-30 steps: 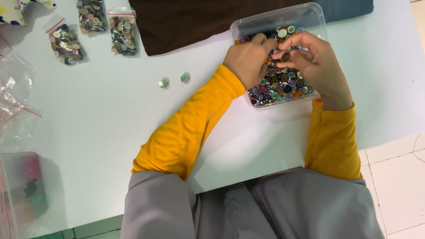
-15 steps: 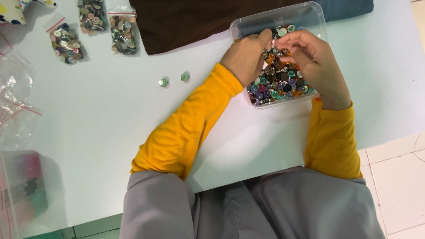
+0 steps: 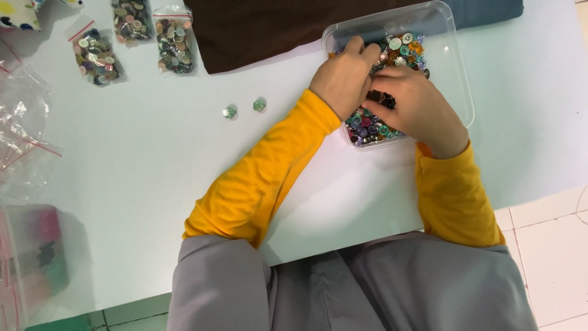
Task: The person sorts colorful buttons from a clear plastic container onto a white table, then places pink buttons into a small zip-top bag and seals it. The person continues sorting green buttons from the container onto the table.
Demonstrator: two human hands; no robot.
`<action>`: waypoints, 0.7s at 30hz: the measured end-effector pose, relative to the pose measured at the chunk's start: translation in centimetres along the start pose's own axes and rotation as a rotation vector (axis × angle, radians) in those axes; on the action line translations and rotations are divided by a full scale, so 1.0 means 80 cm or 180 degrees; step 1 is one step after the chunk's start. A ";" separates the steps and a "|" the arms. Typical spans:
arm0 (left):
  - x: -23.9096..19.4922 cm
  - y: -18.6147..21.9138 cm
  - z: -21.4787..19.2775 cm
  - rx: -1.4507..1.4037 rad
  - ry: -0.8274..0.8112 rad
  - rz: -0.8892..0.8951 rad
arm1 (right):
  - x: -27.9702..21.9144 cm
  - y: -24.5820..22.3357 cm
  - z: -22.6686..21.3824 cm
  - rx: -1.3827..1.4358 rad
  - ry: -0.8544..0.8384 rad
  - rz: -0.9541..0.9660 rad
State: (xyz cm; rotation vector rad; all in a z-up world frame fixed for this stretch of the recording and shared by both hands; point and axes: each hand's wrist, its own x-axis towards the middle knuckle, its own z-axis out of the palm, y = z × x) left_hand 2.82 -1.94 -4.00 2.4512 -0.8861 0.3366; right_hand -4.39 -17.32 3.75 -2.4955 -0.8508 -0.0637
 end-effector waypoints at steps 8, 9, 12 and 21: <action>0.000 0.006 -0.008 -0.0003 -0.0099 -0.0017 | -0.008 0.018 0.015 -0.0780 -0.0058 0.0278; 0.000 0.007 -0.011 -0.0050 -0.0161 -0.0037 | -0.011 0.023 0.019 -0.0850 -0.0012 0.0392; -0.002 0.007 -0.014 -0.0091 -0.0052 0.0025 | -0.012 0.017 0.005 0.0307 0.0247 0.0539; -0.004 0.007 -0.021 -0.0380 -0.0025 0.0059 | -0.007 -0.017 -0.030 0.1295 0.0476 0.1319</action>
